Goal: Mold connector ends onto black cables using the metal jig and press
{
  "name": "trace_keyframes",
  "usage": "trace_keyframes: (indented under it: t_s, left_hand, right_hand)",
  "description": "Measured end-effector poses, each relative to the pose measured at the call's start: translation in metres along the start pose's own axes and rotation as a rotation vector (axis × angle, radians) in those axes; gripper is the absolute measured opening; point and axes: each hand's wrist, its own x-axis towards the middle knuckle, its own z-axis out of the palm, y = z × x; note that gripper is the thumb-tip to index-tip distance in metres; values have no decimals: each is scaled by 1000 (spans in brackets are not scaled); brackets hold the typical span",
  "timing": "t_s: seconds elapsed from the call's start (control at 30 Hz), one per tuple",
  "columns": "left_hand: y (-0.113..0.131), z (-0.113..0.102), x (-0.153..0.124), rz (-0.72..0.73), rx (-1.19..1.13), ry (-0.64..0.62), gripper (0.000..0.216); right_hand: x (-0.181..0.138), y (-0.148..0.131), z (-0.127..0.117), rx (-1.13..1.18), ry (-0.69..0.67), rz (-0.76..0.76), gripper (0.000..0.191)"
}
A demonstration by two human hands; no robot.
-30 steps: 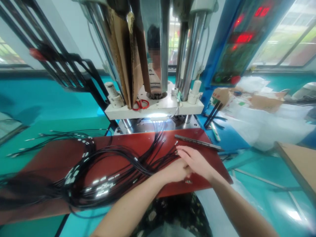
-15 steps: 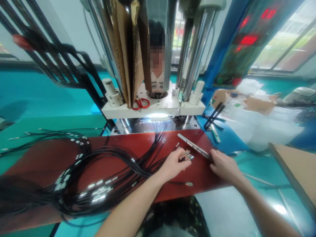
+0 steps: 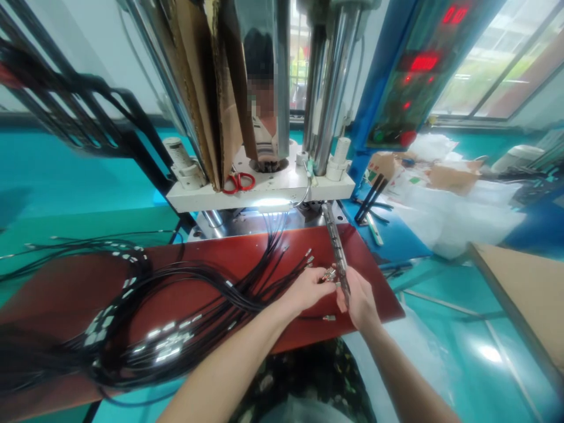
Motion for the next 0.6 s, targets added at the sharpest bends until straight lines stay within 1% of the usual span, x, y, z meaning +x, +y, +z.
trace_keyframes:
  t_s: [0.07,0.17,0.3,0.43,0.53,0.6]
  left_hand:
    - [0,0,0,31,-46,-24,12]
    - [0,-1,1,59,-81,-39,13]
    - [2,-1,1,24,-71,-40,17]
    - [0,0,1,22,-26,-34,16]
    - [-3,-1,-1,31,14,-6,14]
    - [-3,-5,-3,7,9,-25,11]
  right_hand:
    - [1,1,6,-42,41,-17,36]
    - [0,0,7,-112,39,-36,37]
    - [-3,-4,7,-169,38,-65,35]
    - [-3,-4,9,-228,45,-72,31]
    - [-1,-3,10,-265,37,-75,35]
    - [-1,-2,9,-261,17,-64,37]
